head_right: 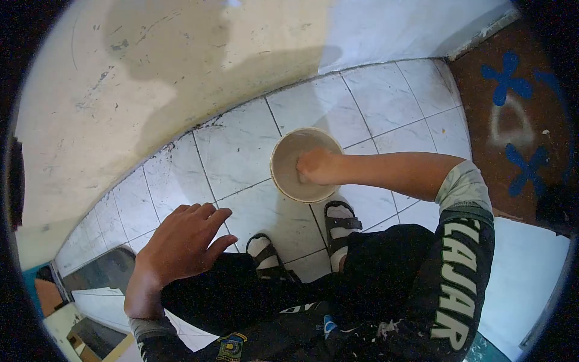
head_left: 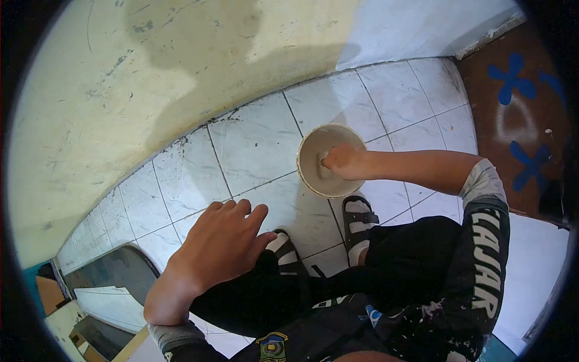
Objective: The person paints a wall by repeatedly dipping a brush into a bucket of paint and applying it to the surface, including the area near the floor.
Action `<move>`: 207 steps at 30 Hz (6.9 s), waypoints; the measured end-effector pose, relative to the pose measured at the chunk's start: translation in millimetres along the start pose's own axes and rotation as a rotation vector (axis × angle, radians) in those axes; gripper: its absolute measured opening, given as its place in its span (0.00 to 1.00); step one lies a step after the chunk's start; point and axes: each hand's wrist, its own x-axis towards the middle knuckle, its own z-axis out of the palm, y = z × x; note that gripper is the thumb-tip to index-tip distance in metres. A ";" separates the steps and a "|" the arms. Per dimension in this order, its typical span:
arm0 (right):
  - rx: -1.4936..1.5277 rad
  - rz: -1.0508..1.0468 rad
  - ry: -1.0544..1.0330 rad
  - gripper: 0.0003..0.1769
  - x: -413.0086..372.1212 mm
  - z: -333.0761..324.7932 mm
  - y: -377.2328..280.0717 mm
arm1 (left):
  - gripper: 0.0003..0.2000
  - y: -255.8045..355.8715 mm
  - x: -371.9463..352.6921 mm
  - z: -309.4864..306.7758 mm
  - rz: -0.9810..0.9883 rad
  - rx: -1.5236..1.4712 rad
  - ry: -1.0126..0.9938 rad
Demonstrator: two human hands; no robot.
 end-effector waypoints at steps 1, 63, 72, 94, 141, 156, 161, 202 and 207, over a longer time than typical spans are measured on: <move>0.003 0.005 -0.002 0.10 0.1 1.7 -0.4 | 0.21 -1.7 0.6 1.0 0.005 0.000 -0.003; 1.767 0.267 0.798 0.10 -174.2 -100.3 4.8 | 0.21 -7.1 5.0 6.6 0.056 -0.005 0.080; 0.630 0.222 1.349 0.16 -170.0 -319.2 -34.8 | 0.24 -0.4 6.1 4.5 0.075 0.008 0.000; 0.028 0.493 1.334 0.21 -67.6 -294.9 20.1 | 0.28 -1.5 -0.3 0.6 0.039 -0.009 -0.075; -0.309 0.378 1.549 0.17 -83.9 -412.3 13.4 | 0.28 0.5 6.0 -8.2 -0.015 -0.047 -0.118; 0.186 0.721 0.757 0.20 -15.7 -157.2 87.4 | 0.27 6.7 5.1 -4.2 0.000 -0.016 -0.071; 0.163 0.650 1.020 0.17 -51.7 -286.4 66.2 | 0.27 6.4 2.4 -3.6 -0.014 -0.014 -0.097; 0.017 0.540 1.468 0.08 -115.3 -375.9 -26.0 | 0.25 -5.0 11.5 3.5 0.050 -0.044 -0.051; -0.262 0.395 1.603 0.24 -46.3 -291.7 88.8 | 0.25 -10.1 18.0 1.5 0.054 -0.044 -0.056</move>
